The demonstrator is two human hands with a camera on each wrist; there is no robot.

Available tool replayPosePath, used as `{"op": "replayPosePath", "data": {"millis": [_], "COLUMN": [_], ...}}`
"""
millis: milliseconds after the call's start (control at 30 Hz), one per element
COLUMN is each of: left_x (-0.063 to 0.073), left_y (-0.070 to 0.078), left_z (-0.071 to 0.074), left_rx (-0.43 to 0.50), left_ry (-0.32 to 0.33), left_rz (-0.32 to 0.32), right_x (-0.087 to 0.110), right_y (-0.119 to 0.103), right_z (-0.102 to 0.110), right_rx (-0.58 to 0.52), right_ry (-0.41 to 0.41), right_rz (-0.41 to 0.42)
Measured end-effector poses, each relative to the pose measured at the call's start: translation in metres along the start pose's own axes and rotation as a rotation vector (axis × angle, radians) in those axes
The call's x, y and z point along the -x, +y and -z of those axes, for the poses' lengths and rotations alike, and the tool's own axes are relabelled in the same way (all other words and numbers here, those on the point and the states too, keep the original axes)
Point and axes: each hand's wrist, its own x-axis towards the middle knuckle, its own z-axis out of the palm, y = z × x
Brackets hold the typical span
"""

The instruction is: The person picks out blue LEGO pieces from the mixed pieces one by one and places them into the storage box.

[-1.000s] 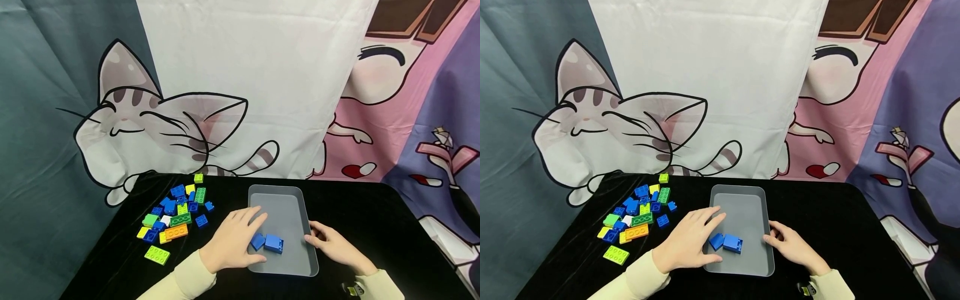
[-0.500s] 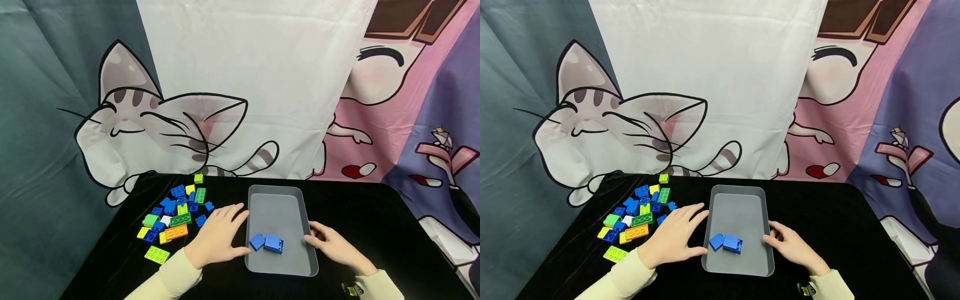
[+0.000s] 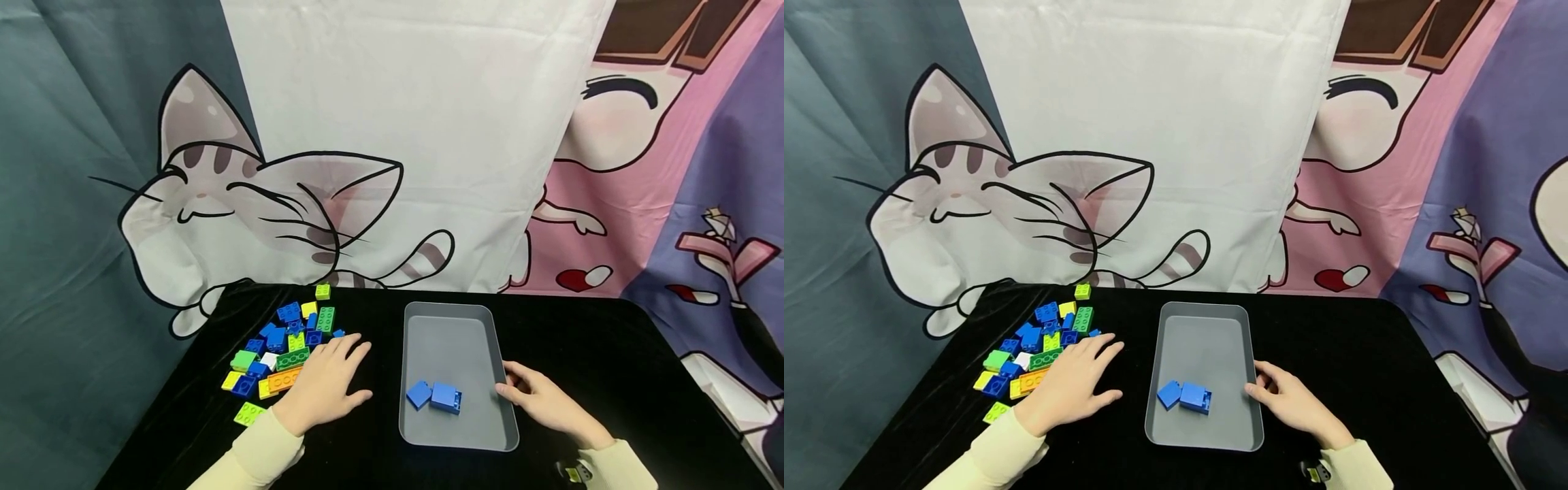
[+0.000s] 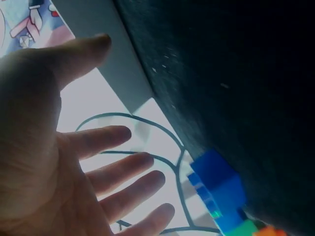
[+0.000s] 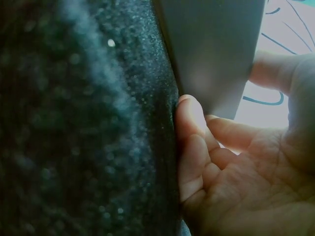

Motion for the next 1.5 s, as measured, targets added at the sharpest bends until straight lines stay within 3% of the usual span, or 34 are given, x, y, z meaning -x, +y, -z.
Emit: {"op": "replayPosePath", "data": {"millis": [233, 467, 867, 1133, 1500], "left_x": [0.006, 0.01, 0.01, 0.008, -0.007], "left_y": [-0.015, -0.025, -0.033, -0.035, -0.022], "left_z": [-0.005, -0.006, -0.007, -0.006, 0.001], "left_rx": [-0.055, -0.091, -0.065, 0.001, 0.069], "left_ry": [0.023, 0.043, 0.058, 0.036, 0.111], "left_rz": [0.034, 0.017, 0.006, 0.015, -0.055], "right_x": [0.002, 0.005, 0.014, 0.018, 0.017], "right_y": [0.001, -0.001, -0.008, -0.007, -0.005], "right_z": [0.0, 0.001, 0.0, -0.001, 0.0], "right_rx": [-0.003, -0.026, -0.015, -0.068, -0.058], "right_ry": [-0.006, -0.004, -0.01, -0.031, -0.025], "right_rz": [0.011, 0.023, 0.015, 0.034, 0.034]}}
